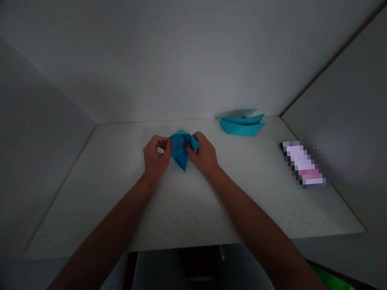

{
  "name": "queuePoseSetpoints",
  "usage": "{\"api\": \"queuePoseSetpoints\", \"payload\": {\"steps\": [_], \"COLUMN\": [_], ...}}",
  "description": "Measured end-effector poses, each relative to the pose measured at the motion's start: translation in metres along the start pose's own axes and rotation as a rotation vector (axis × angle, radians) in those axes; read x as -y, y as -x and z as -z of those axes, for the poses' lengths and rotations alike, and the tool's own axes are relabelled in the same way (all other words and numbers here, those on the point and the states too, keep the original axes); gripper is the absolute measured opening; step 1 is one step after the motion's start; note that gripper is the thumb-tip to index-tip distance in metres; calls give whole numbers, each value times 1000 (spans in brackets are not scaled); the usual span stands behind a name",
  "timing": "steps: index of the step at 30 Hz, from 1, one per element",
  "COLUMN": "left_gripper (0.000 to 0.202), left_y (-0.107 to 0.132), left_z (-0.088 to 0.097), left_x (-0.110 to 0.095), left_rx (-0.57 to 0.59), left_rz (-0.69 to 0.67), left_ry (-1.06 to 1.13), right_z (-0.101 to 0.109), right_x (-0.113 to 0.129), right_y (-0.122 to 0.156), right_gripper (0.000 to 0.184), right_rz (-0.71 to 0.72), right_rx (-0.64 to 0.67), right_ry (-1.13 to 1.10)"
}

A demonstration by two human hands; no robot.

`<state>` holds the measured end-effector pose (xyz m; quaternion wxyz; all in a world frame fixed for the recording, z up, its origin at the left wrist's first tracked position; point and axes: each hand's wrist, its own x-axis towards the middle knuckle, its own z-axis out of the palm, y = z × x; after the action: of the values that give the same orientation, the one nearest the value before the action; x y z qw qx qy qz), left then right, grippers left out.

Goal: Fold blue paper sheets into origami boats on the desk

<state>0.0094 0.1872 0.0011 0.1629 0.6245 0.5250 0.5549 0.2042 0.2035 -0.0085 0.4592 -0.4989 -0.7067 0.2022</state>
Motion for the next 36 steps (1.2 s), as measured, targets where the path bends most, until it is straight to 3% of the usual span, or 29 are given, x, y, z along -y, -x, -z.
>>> {"api": "queuePoseSetpoints", "payload": {"steps": [3,6,12,16,20,24,27,30,34,36], "left_gripper": [24,19,22,3,19,28,32,39,64,67], "left_y": [-1,-4,-8,-11,-12,-9,-7,-5,-3,-2], "left_z": [0,-2,-2,1,3,0,-2,-2,-2,-2], "left_x": [3,10,19,17,14,14,15,14,14,13], "left_rx": [-48,-58,25,129,241,248,241,246,242,282], "left_rz": [22,75,213,92,-22,-2,40,61,59,68], "left_ry": [3,35,176,136,61,72,78,91,63,31], "right_z": [4,6,4,10,13,11,9,9,10,9], "right_x": [-9,-13,-20,-26,-29,-22,-12,-6,-3,-1], "right_y": [-6,-9,-11,-17,-19,-15,-12,-10,-9,-9], "right_gripper": [18,24,38,37,38,42,44,43,43,41], "right_rz": [39,38,-97,-178,-165,-67,-12,-49,-128,-148], "right_rx": [26,128,258,233,173,189,264,306,200,211], "right_ry": [-1,-119,-441,-486,-452,-318,-346,-350,-377,-428]}}
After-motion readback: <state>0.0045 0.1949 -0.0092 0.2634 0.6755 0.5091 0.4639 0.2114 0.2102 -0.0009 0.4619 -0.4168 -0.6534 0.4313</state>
